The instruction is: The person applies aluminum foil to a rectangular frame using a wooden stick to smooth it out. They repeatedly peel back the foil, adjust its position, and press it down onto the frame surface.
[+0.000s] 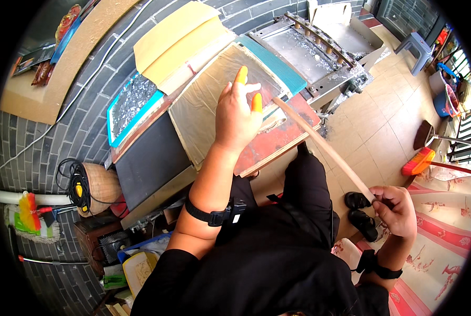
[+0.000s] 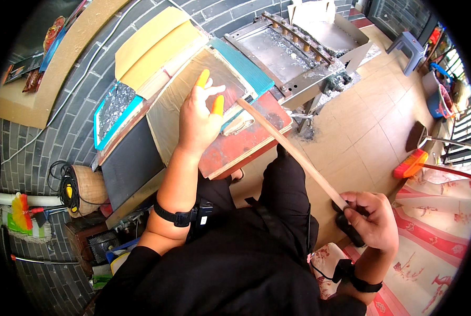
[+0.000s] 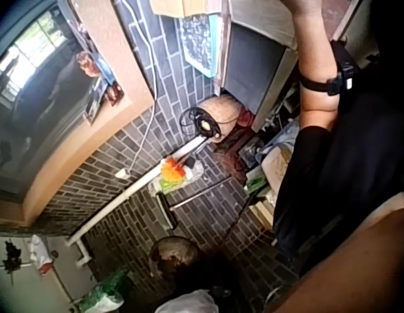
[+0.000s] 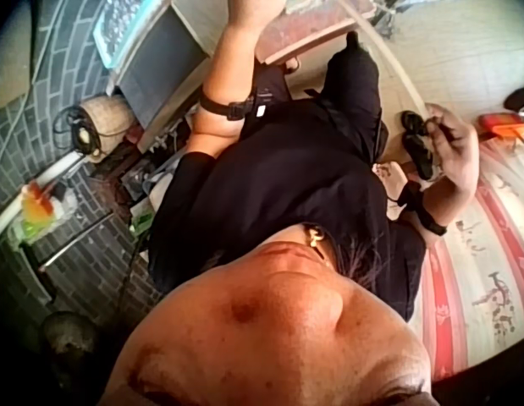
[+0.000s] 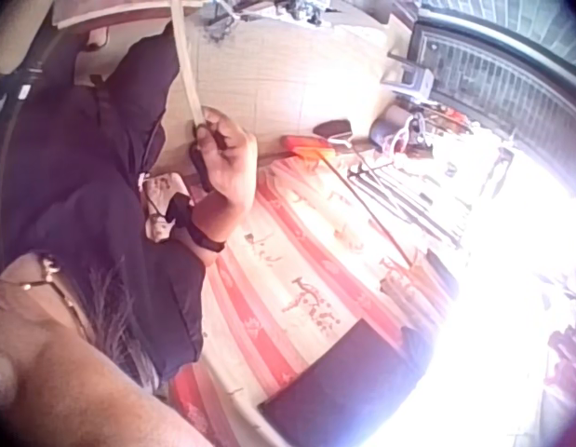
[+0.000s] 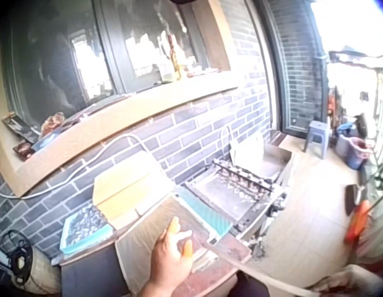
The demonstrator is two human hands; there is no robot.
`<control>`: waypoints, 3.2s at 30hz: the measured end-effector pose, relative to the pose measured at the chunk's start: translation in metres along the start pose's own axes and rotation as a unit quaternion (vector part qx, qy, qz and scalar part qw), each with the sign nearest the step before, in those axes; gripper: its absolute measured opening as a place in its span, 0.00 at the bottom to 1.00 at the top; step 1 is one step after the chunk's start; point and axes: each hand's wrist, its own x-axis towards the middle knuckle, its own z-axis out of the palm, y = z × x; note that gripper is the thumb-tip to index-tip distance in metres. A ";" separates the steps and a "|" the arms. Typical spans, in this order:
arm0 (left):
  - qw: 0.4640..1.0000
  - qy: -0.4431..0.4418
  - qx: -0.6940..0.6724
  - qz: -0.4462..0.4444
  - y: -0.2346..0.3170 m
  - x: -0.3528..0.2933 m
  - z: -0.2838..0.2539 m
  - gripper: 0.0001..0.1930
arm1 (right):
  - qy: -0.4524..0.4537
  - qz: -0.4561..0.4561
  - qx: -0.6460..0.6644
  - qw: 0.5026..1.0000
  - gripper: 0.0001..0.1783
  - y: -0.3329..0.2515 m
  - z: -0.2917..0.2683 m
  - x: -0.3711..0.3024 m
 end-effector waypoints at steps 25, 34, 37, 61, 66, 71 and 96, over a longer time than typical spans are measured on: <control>0.983 -0.055 0.163 -0.069 0.034 0.025 0.000 0.32 | -0.032 -0.051 -0.054 0.997 0.13 -0.023 0.008 0.024; 0.987 0.101 0.080 -0.097 0.012 0.016 -0.024 0.30 | -0.007 0.001 0.049 0.999 0.12 -0.012 -0.008 0.010; 0.984 0.147 0.082 -0.058 0.005 0.013 -0.029 0.31 | 0.014 -0.003 0.049 0.999 0.11 -0.007 0.002 0.018; 0.989 0.088 0.115 0.013 0.013 0.012 0.001 0.27 | 0.042 0.027 0.053 0.997 0.11 -0.012 0.016 0.034; 0.992 0.055 0.104 0.036 0.018 0.009 0.011 0.29 | 0.056 0.012 0.038 0.998 0.12 -0.001 -0.001 0.008; 0.993 0.045 0.102 0.033 0.020 0.006 0.016 0.33 | 0.056 0.015 0.032 0.998 0.12 -0.001 -0.007 -0.004; 0.994 0.048 0.099 0.011 0.016 0.002 0.024 0.36 | 0.023 -0.022 -0.049 0.998 0.13 -0.003 -0.009 0.006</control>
